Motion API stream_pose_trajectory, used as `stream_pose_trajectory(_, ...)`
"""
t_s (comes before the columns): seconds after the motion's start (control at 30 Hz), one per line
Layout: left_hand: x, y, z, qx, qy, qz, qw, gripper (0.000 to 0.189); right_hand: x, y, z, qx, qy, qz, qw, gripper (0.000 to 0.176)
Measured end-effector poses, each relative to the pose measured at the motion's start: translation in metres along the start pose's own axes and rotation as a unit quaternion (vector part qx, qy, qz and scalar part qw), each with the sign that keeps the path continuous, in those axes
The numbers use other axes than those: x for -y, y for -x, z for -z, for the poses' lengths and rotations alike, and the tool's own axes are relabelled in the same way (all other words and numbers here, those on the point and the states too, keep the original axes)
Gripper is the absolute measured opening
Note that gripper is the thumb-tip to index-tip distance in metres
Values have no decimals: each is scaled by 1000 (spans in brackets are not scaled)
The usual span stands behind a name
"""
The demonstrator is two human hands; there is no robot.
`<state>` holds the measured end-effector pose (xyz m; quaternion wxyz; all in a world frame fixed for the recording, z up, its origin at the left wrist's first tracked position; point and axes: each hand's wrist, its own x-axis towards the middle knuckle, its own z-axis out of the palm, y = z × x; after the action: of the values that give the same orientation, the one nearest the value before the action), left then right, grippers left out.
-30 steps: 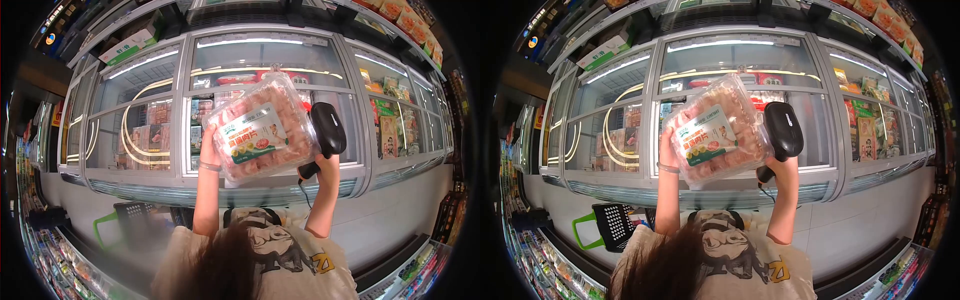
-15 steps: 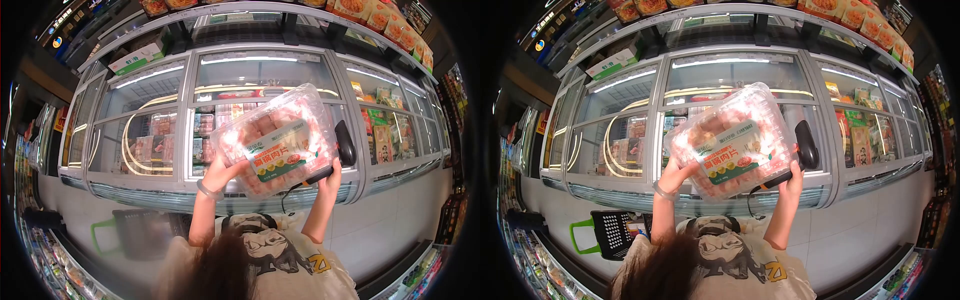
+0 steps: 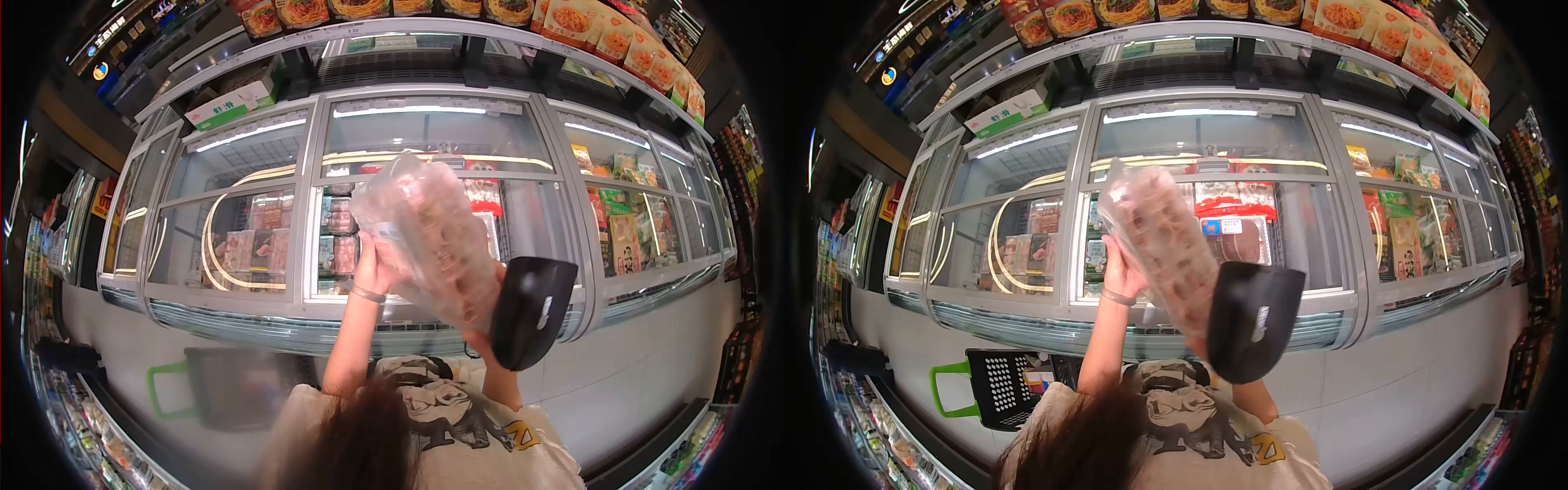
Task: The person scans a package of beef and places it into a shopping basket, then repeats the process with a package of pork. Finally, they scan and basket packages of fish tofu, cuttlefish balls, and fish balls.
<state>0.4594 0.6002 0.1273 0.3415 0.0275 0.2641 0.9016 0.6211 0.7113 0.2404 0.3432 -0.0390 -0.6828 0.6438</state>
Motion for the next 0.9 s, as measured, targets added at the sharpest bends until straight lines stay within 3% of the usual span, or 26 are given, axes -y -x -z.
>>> stream_pose_trajectory(0.1,2,3,-30,13,-14,27,999,45,26,12,-22,91,90,-76,989,57)
stream_pose_trajectory(0.2,6,14,-39,46,-2,54,997,44,32,22,-41,138,67,-163,975,52)
stream_pose_trajectory(0.23,5,17,-41,63,20,57,996,45,42,18,-40,172,33,-200,964,52)
stream_pose_trajectory(0.33,7,10,-40,139,136,85,977,46,42,-14,-30,326,-37,-117,937,45)
stream_pose_trajectory(0.37,8,4,-38,168,187,100,963,46,42,-34,-19,389,-182,-152,890,44)
stream_pose_trajectory(0.43,11,-8,-36,209,273,127,930,47,32,-6,-10,334,-188,-186,905,42)
stream_pose_trajectory(0.47,11,-14,-33,217,300,135,919,48,23,31,-8,217,-43,-181,958,42)
stream_pose_trajectory(0.5,9,-18,-32,222,317,138,912,48,26,31,-3,219,-2,-172,960,44)
stream_pose_trajectory(0.6,8,-21,-22,195,357,139,903,50,42,20,-10,70,-153,-279,945,48)
stream_pose_trajectory(0.7,9,-24,-8,221,373,117,893,51,36,20,1,92,-287,-301,905,43)
stream_pose_trajectory(0.8,10,-26,-2,251,356,108,894,52,36,18,-7,54,-268,-376,886,41)
stream_pose_trajectory(0.9,5,-28,0,252,323,114,905,50,31,21,-7,117,-234,-444,857,33)
